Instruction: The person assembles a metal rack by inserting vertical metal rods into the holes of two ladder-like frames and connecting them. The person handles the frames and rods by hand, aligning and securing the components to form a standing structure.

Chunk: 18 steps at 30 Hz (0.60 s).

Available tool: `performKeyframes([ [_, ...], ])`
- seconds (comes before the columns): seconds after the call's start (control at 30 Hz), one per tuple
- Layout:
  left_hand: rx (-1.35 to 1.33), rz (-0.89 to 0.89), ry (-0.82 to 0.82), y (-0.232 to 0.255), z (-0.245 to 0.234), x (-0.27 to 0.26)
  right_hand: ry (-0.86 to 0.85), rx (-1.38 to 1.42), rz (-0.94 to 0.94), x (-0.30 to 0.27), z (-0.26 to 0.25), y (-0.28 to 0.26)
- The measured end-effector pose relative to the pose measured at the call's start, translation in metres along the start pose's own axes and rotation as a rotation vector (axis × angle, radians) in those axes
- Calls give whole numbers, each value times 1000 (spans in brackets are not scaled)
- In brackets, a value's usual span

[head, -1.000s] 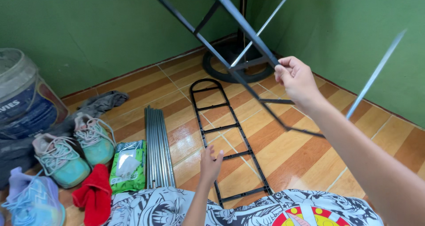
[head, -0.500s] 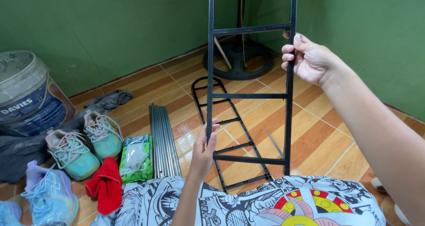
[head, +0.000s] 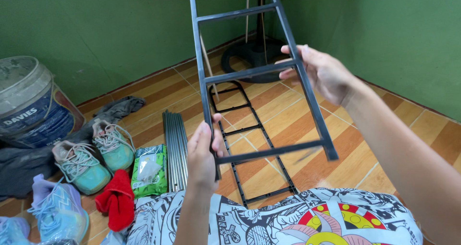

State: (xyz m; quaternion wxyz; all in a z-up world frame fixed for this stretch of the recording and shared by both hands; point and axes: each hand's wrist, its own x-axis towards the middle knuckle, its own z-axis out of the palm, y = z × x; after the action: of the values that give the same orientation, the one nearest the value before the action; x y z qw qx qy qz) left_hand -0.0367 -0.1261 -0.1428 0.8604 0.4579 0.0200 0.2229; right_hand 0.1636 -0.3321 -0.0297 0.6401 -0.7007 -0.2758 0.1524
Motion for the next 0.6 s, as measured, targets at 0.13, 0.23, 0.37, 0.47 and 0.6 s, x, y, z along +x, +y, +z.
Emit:
performKeyframes([
  [0.13,-95,-25,58,7,8,15,-2,56,72,-3,2,36],
  [0.23,-97,-35,92,3,12,18,-106,136,33,0,-7,68],
  [0.37,-77,-57,107,-5,12,18,-139,170,2,-12,-15,105],
  [0.47,-47,-57,114,-11,16,15,-78,221,9,-25,-13,116],
  [0.6,-113,-65,104,-17,23,16,11,281,-25,-41,-8,119],
])
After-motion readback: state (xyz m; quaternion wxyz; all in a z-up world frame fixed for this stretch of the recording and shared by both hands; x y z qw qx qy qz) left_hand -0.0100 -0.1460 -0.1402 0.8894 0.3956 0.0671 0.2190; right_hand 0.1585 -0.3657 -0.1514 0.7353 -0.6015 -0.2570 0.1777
